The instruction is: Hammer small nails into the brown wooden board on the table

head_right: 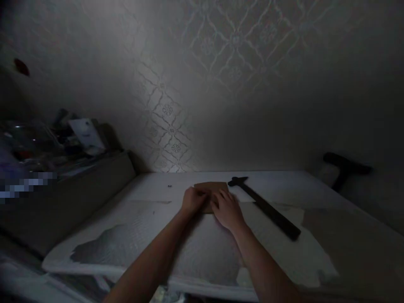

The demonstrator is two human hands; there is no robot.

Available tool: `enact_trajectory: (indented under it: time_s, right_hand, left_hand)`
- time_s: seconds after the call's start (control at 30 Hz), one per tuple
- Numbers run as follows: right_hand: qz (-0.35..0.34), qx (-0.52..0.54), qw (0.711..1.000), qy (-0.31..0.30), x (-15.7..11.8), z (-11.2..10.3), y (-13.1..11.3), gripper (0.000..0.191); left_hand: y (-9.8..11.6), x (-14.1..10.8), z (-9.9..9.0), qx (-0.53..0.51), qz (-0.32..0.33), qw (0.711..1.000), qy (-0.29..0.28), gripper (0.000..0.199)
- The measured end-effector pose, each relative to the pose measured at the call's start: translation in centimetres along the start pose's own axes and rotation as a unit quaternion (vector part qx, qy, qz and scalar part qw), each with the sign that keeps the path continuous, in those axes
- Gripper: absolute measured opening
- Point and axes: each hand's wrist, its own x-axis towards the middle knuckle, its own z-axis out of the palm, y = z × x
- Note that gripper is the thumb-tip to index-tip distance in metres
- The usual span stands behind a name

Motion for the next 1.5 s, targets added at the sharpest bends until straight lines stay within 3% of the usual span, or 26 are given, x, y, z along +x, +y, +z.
enact_trajectory:
  time_s: [0.13,0.43,0.67,0.83,0.9,1.0,1.13,1.33,1.5]
  right_hand:
    - [0.003,-0.003,1.000,-0.002,0.0,0.1,0.1,0.038]
    - [0.001,-0.004,1.000,-0.005,0.1,0.1,0.1,0.038]
    - [-0.002,0.008,1.000,-0.014,0.0,0.0,0.0,0.038]
    - [0.011,0.009,0.999,0.031,0.1,-0.7,0.0,0.034]
    - [0.045,-0.021,0.996,0.074,0.1,-1.4,0.5,0.035]
    - [0.156,-0.085,0.976,0.123,0.0,-2.9,2.0,0.037]
    - [0.304,-0.144,0.938,0.081,-0.7,-4.7,3.9,0.040]
    - [0.321,-0.184,0.929,-0.004,-1.0,-5.4,4.5,0.027]
    - [0.308,-0.183,0.933,-0.016,-0.9,-5.7,4.1,0.026]
  left_hand:
    - [-0.1,-0.1,0.1,0.050,0.062,0.996,0.036,0.023]
    - [0.3,-0.5,-0.5,0.132,0.062,0.989,0.030,0.025]
    - [0.0,-0.7,-0.9,0.136,0.080,0.987,0.021,0.026]
    - [0.0,-0.7,-1.0,0.120,0.087,0.989,0.007,0.026]
    - [0.0,-0.6,-1.0,0.121,0.068,0.990,-0.001,0.026]
    - [-0.1,-0.5,-1.0,0.090,0.055,0.994,-0.016,0.027]
    - [-0.5,-0.1,-0.8,0.024,0.047,0.998,-0.033,0.025]
    - [-1.1,0.4,-0.5,-0.047,0.055,0.996,-0.044,0.025]
    - [-1.1,0.6,-0.4,-0.067,0.039,0.996,-0.052,0.022]
